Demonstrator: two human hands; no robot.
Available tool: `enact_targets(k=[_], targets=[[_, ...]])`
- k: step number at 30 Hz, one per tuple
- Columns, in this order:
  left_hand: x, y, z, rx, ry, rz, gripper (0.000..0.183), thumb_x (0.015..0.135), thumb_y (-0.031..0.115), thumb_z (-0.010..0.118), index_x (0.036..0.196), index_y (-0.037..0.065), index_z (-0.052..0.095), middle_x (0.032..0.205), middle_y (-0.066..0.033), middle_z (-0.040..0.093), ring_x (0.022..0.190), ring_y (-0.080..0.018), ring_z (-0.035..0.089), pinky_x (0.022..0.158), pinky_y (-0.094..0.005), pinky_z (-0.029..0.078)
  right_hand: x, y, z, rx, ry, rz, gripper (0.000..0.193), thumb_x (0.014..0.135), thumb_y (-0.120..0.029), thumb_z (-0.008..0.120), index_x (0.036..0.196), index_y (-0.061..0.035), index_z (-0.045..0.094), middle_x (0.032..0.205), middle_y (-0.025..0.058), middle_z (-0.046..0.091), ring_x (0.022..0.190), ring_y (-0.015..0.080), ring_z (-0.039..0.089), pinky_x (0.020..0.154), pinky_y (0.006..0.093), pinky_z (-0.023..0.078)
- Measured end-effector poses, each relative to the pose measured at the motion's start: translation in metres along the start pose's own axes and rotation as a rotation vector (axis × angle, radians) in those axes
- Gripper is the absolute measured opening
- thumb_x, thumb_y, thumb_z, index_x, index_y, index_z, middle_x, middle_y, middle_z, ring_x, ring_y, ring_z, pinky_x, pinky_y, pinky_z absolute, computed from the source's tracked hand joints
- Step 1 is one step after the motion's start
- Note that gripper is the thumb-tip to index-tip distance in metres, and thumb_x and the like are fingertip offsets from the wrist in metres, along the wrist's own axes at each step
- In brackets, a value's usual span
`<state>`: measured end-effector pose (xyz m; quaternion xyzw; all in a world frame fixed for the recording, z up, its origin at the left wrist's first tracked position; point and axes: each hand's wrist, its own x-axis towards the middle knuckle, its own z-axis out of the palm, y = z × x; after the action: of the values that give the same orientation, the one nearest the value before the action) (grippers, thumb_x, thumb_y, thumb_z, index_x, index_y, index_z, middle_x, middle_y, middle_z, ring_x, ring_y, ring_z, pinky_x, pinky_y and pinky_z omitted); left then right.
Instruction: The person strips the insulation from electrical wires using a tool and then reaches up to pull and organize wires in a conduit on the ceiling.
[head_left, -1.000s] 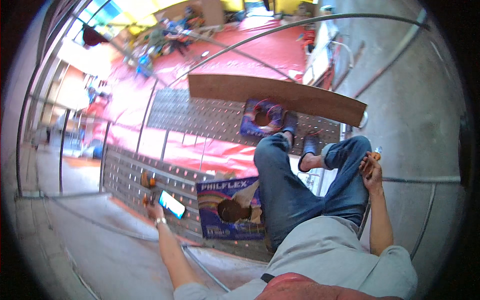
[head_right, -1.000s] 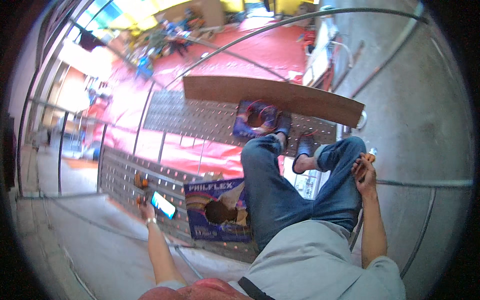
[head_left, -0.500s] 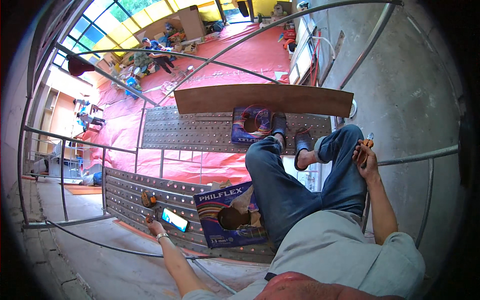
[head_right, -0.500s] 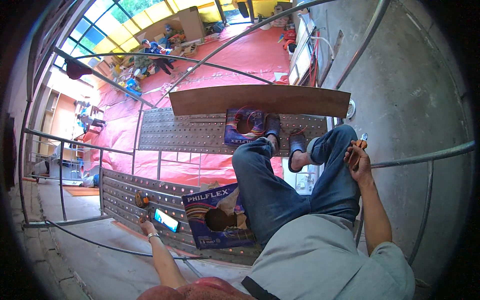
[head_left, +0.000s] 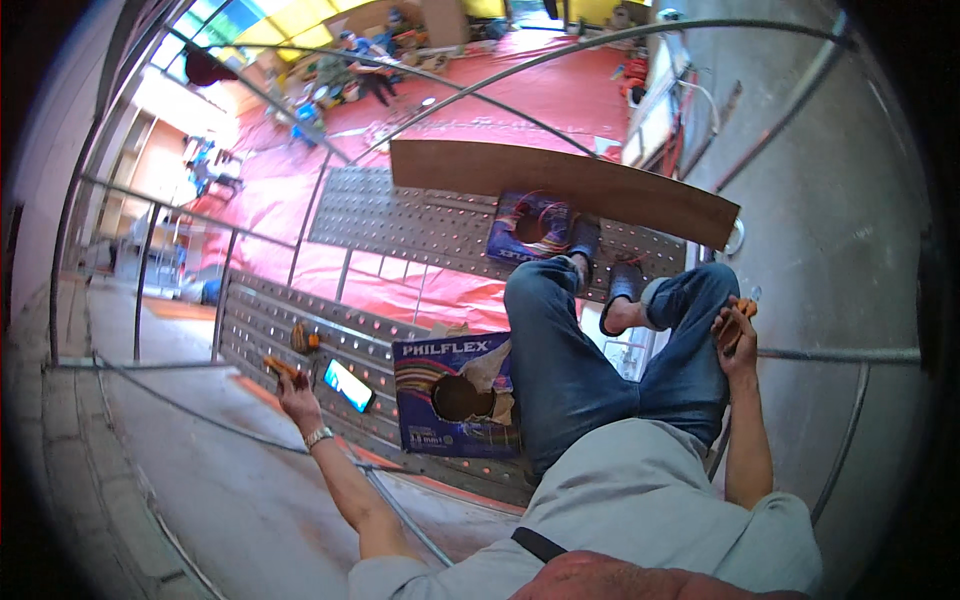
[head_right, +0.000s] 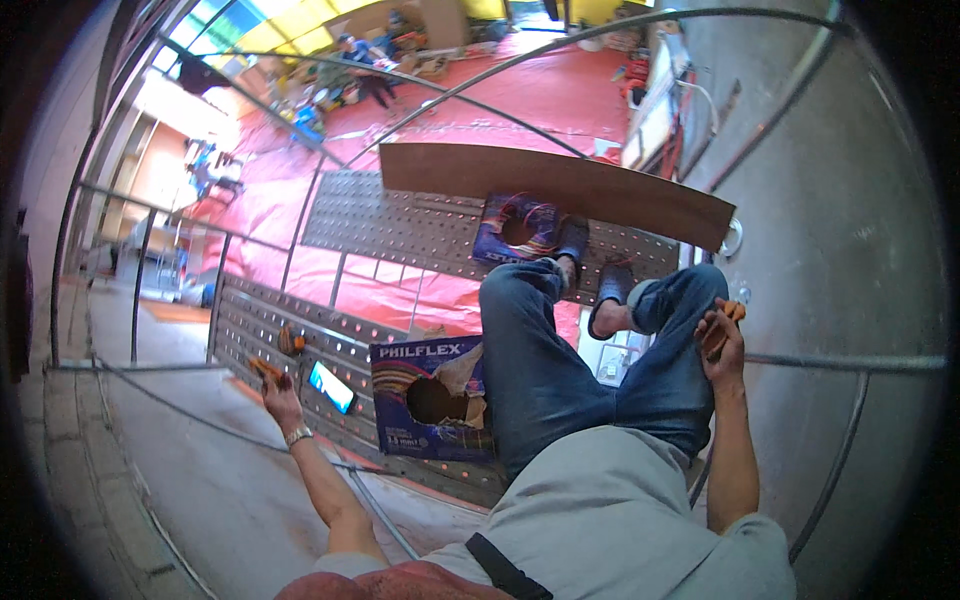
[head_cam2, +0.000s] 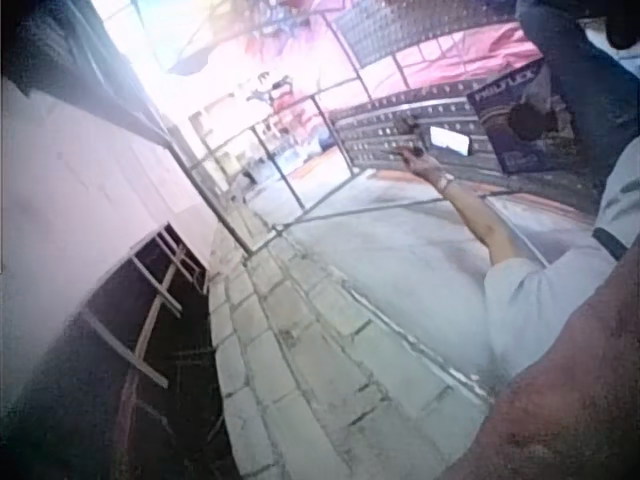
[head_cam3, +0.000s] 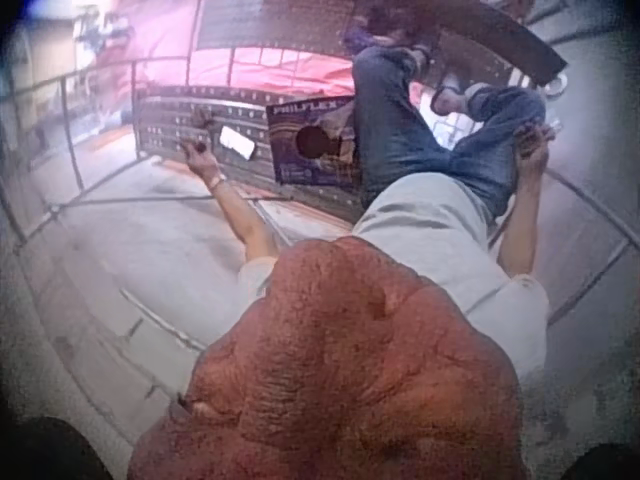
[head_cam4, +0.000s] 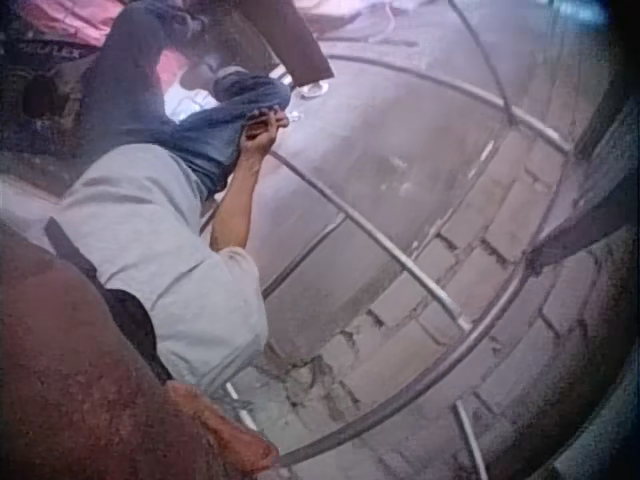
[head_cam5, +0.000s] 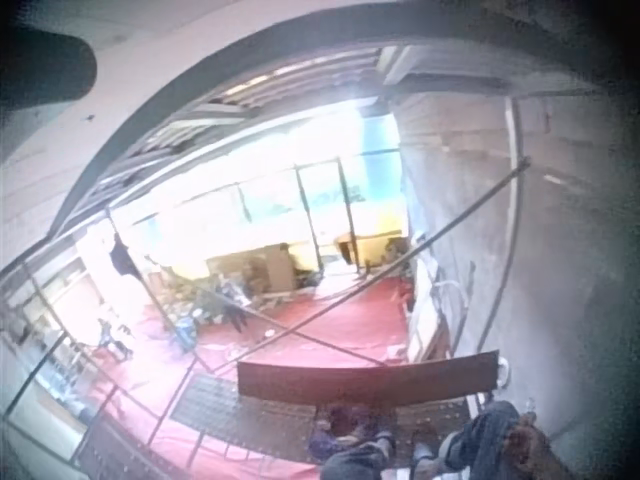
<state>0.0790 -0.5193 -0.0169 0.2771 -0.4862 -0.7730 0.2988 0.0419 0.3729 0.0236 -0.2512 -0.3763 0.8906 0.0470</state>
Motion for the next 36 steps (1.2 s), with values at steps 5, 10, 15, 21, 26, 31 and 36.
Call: enact_targets(k=[5, 10, 15, 21, 26, 31, 36], targets=[[-0.060, 0.026, 0.112, 0.143, -0.179, 0.121, 0.034, 0.103, 0.025, 0.057, 0.127, 0.002, 0.052, 0.111, -0.0125, 0.065, 0.099, -0.0256, 0.066, 0.087, -0.0373, 0.056, -0.007, 0.004, -0.001, 0.014, 0.038, 0.027, 0.029, 0.100, -0.010, 0.056, 0.130, -0.0097, 0.054, 0.094, 0.0047, 0.065, 0.089, 0.0166, 0.065, 0.082, 0.0327, 0.056], [-0.124, 0.022, 0.200, -0.023, -0.459, 0.034, 0.042, 0.102, 0.018, 0.056, 0.141, 0.006, 0.047, 0.124, -0.0150, 0.063, 0.108, -0.0306, 0.067, 0.092, -0.0378, 0.056, -0.010, 0.027, 0.022, -0.185, -0.084, 0.071, 0.034, 0.100, -0.017, 0.060, 0.131, -0.0086, 0.050, 0.091, 0.0045, 0.063, 0.083, 0.0171, 0.064, 0.078, 0.0325, 0.055], [-0.223, -0.019, 0.300, -0.220, -0.582, -0.224, 0.040, 0.087, 0.003, 0.064, 0.126, -0.002, 0.057, 0.118, -0.0162, 0.065, 0.113, -0.0300, 0.066, 0.096, -0.0383, 0.056, -0.009, 0.063, 0.034, -0.215, -0.111, 0.196, 0.032, 0.096, -0.017, 0.063, 0.124, -0.0081, 0.051, 0.085, 0.0042, 0.060, 0.076, 0.0179, 0.064, 0.070, 0.0336, 0.055], [-0.309, -0.100, 0.359, 0.014, -0.726, -0.646, 0.044, 0.069, -0.003, 0.054, 0.113, -0.003, 0.061, 0.104, -0.0132, 0.065, 0.097, -0.0237, 0.066, 0.085, -0.0354, 0.055, -0.019, 0.083, 0.047, -0.199, -0.204, 0.316, 0.035, 0.096, -0.023, 0.064, 0.125, -0.0102, 0.049, 0.086, 0.0043, 0.062, 0.075, 0.0178, 0.064, 0.067, 0.0347, 0.056], [-0.405, -0.146, 0.390, 0.340, -0.991, -0.710, 0.036, 0.071, 0.004, 0.058, 0.106, -0.003, 0.063, 0.093, -0.0067, 0.062, 0.082, -0.0150, 0.059, 0.074, -0.0242, 0.048, -0.022, 0.073, 0.053, -0.054, -0.187, 0.381, 0.032, 0.098, -0.035, 0.063, 0.119, -0.0126, 0.054, 0.091, 0.0026, 0.064, 0.079, 0.0173, 0.066, 0.068, 0.0336, 0.057], [-0.446, -0.189, 0.396, 0.557, -1.230, -0.611, 0.019, 0.072, 0.006, 0.059, 0.089, 0.001, 0.056, 0.085, -0.0037, 0.048, 0.082, -0.0161, 0.049, 0.076, -0.0310, 0.044, -0.009, 0.074, 0.039, 0.073, -0.263, 0.411, 0.026, 0.100, -0.032, 0.061, 0.116, -0.0126, 0.057, 0.095, 0.0038, 0.067, 0.087, 0.0163, 0.068, 0.069, 0.0322, 0.058], [-0.453, -0.199, 0.392, 0.784, -1.381, -0.357, 0.022, 0.075, 0.009, 0.063, 0.092, -0.001, 0.054, 0.091, -0.0079, 0.042, 0.090, -0.0209, 0.043, 0.081, -0.0341, 0.040, -0.002, 0.088, 0.028, -0.057, -0.241, 0.355, 0.030, 0.096, -0.021, 0.066, 0.120, -0.0096, 0.052, 0.099, 0.0069, 0.068, 0.086, 0.0185, 0.069, 0.074, 0.0328, 0.059]])
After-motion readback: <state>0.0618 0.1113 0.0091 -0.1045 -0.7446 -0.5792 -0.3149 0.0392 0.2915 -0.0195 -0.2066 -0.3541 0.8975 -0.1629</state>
